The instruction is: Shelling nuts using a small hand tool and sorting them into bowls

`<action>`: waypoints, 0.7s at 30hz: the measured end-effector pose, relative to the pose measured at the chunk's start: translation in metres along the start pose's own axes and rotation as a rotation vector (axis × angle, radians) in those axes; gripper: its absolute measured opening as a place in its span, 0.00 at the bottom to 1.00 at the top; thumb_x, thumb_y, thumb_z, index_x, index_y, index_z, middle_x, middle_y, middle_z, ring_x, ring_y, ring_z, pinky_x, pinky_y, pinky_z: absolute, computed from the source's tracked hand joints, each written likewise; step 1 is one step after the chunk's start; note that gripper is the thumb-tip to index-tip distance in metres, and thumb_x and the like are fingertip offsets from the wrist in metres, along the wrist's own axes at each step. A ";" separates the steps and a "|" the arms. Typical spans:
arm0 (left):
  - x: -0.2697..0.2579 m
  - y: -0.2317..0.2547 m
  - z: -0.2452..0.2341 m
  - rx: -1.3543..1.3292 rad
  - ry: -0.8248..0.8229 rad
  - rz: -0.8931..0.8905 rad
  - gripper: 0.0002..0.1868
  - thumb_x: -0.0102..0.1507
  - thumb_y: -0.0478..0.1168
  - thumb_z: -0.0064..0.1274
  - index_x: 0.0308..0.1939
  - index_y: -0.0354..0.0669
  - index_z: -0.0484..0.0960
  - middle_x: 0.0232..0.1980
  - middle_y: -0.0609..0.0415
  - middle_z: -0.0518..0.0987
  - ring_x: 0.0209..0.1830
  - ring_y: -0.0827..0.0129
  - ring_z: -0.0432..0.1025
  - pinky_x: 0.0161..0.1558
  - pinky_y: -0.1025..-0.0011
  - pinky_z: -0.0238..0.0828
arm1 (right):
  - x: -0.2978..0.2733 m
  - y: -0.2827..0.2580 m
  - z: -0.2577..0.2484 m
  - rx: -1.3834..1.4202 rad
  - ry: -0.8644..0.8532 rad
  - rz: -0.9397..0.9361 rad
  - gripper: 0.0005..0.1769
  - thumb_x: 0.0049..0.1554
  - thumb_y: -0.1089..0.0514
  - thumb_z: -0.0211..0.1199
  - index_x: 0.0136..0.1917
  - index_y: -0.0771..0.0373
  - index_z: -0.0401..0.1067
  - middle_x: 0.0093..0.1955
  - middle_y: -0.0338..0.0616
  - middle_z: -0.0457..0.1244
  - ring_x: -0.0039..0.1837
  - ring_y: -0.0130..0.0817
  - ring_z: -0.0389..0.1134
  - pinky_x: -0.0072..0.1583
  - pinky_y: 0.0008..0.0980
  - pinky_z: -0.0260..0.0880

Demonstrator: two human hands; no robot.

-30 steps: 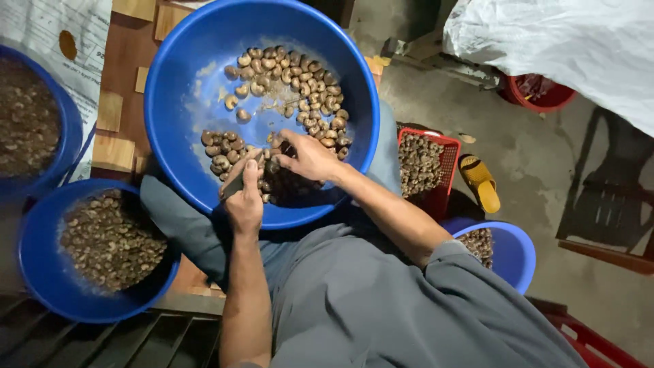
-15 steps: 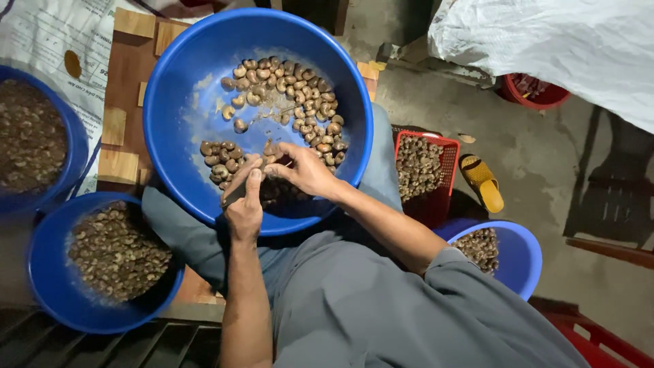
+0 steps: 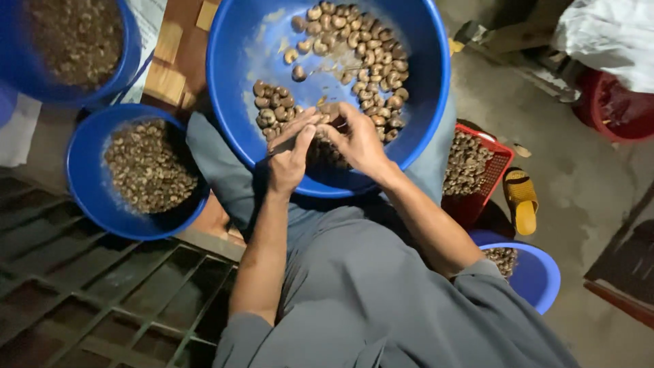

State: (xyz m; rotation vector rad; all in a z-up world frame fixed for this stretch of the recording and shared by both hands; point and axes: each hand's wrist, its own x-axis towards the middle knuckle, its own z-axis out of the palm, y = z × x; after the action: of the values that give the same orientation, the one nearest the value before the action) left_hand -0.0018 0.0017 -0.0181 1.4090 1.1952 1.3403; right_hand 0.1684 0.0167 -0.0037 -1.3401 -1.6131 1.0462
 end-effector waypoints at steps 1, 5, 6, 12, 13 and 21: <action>0.000 0.003 0.001 -0.010 -0.005 -0.002 0.10 0.71 0.37 0.56 0.52 0.36 0.87 0.56 0.38 0.83 0.60 0.50 0.78 0.61 0.55 0.75 | 0.002 -0.005 -0.002 -0.019 0.006 -0.007 0.14 0.57 0.56 0.74 0.47 0.62 0.70 0.39 0.56 0.67 0.45 0.58 0.72 0.46 0.47 0.73; 0.000 0.011 0.002 -0.030 -0.015 -0.014 0.11 0.72 0.39 0.54 0.52 0.35 0.87 0.57 0.38 0.83 0.61 0.50 0.77 0.63 0.54 0.73 | 0.002 -0.016 -0.003 0.027 0.039 -0.002 0.14 0.57 0.56 0.76 0.47 0.61 0.72 0.39 0.52 0.67 0.43 0.51 0.73 0.45 0.39 0.75; 0.001 0.013 0.002 -0.028 -0.013 -0.017 0.11 0.72 0.39 0.54 0.52 0.35 0.87 0.57 0.38 0.83 0.61 0.50 0.77 0.63 0.54 0.73 | 0.003 -0.015 -0.005 0.028 0.036 0.000 0.14 0.57 0.56 0.76 0.47 0.61 0.72 0.39 0.52 0.67 0.43 0.51 0.73 0.45 0.39 0.75; 0.000 0.006 0.001 -0.055 -0.016 -0.005 0.11 0.73 0.39 0.53 0.53 0.38 0.87 0.58 0.39 0.83 0.62 0.52 0.77 0.64 0.55 0.72 | 0.003 -0.027 -0.009 0.036 0.033 -0.052 0.11 0.60 0.61 0.73 0.49 0.66 0.72 0.41 0.55 0.67 0.44 0.53 0.72 0.43 0.38 0.75; 0.001 0.010 0.001 -0.043 -0.034 -0.002 0.11 0.72 0.38 0.54 0.53 0.38 0.87 0.59 0.39 0.82 0.62 0.51 0.76 0.65 0.54 0.72 | 0.004 -0.027 -0.009 -0.001 0.029 -0.070 0.11 0.60 0.60 0.72 0.48 0.66 0.71 0.41 0.56 0.66 0.44 0.56 0.72 0.42 0.41 0.75; 0.002 0.022 0.000 -0.041 -0.032 -0.054 0.11 0.74 0.39 0.52 0.55 0.40 0.87 0.60 0.41 0.82 0.63 0.53 0.76 0.65 0.54 0.72 | 0.004 -0.032 -0.011 -0.008 0.018 -0.082 0.12 0.61 0.60 0.72 0.48 0.67 0.71 0.42 0.55 0.65 0.44 0.57 0.72 0.41 0.41 0.75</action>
State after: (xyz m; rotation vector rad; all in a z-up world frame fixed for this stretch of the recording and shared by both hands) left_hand 0.0003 -0.0006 0.0036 1.3550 1.1706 1.2928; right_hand 0.1668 0.0181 0.0298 -1.2741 -1.6462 0.9774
